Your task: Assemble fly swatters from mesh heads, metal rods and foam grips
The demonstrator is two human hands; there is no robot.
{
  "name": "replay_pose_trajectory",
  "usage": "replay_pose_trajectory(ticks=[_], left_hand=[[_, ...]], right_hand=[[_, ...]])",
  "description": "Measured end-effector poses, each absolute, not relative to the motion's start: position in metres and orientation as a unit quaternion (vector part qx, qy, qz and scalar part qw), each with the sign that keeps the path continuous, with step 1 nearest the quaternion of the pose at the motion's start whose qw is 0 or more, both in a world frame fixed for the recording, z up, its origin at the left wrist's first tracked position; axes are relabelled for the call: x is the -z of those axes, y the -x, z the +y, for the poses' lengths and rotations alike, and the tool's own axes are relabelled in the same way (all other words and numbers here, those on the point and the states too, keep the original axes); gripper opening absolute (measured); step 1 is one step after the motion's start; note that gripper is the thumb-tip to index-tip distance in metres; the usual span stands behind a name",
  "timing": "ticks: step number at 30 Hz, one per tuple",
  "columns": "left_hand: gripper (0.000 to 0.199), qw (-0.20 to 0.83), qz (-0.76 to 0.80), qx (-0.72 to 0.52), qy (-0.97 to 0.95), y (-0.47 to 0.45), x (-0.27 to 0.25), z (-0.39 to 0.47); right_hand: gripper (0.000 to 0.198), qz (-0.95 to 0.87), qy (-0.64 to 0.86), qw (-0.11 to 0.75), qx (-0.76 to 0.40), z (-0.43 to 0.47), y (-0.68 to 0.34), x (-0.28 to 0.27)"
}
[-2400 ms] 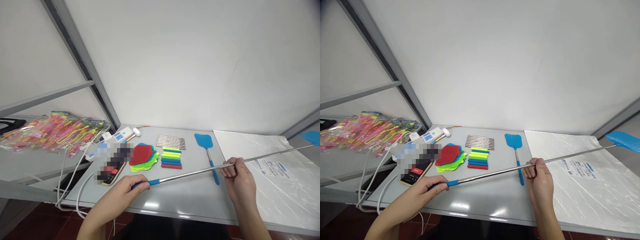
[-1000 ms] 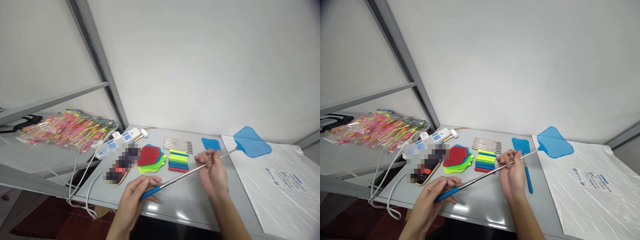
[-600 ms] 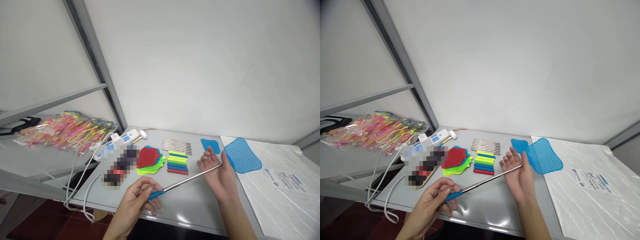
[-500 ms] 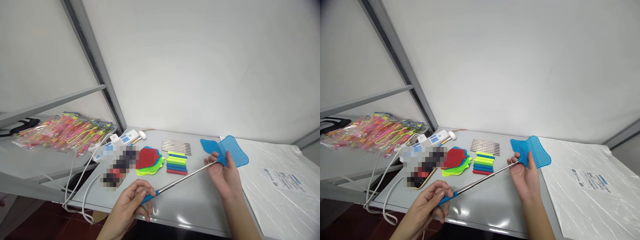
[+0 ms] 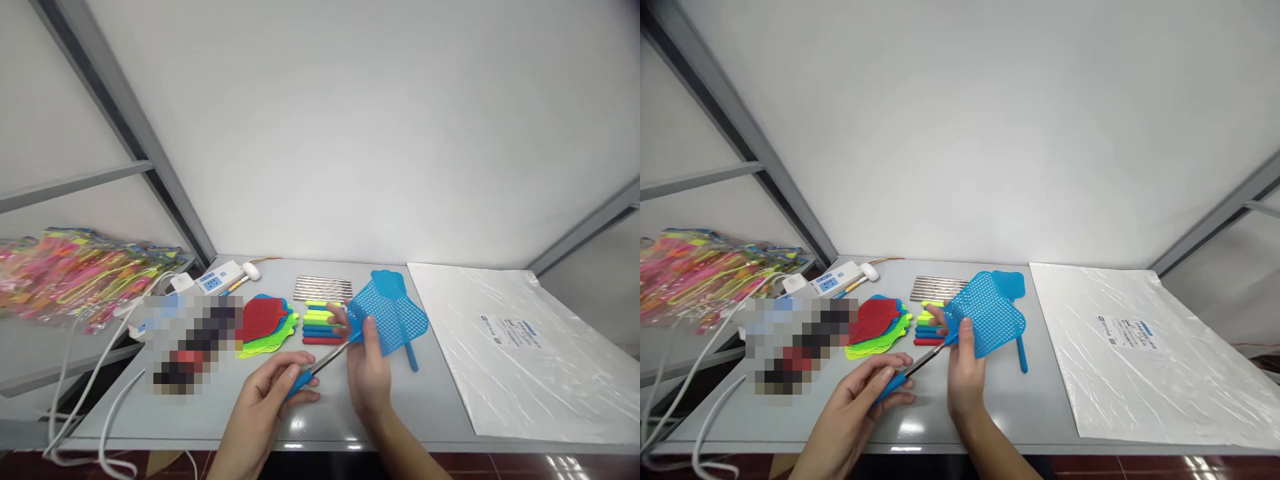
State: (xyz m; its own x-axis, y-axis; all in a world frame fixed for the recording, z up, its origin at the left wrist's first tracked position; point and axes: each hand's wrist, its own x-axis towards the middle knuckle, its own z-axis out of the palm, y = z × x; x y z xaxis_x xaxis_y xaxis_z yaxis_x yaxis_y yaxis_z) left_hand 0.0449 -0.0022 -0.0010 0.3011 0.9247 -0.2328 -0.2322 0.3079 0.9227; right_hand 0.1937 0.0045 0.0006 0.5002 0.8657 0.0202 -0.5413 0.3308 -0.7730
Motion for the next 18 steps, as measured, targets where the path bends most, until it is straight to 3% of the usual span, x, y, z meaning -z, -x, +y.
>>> replay_pose_trajectory(ticks=[5,8,11,14,18], left_hand=[[0.028,0.662,0.394,-0.407,-0.490,-0.062,-0.008,-0.004],[0.039,0.633,0.414,-0.306,-0.578,-0.067,-0.008,-0.001],[0.052,0.624,0.413,-0.197,-0.633,-0.079,-0.003,0.000],[0.059,0.634,0.402,-0.191,-0.633,-0.106,0.004,-0.001],[0.049,0.576,0.431,-0.225,-0.657,-0.154,0.015,0.005]], right_hand=[[0.046,-0.232,0.378,0.777,-0.447,0.006,-0.215,-0.004],[0.047,-0.278,0.404,0.742,-0.456,0.008,-0.236,0.000],[0.046,-0.371,0.504,0.652,-0.428,0.006,-0.260,0.010],[0.045,-0.475,0.629,0.530,-0.313,0.001,-0.289,0.023],[0.047,-0.485,0.788,0.367,-0.099,-0.010,-0.330,0.046]])
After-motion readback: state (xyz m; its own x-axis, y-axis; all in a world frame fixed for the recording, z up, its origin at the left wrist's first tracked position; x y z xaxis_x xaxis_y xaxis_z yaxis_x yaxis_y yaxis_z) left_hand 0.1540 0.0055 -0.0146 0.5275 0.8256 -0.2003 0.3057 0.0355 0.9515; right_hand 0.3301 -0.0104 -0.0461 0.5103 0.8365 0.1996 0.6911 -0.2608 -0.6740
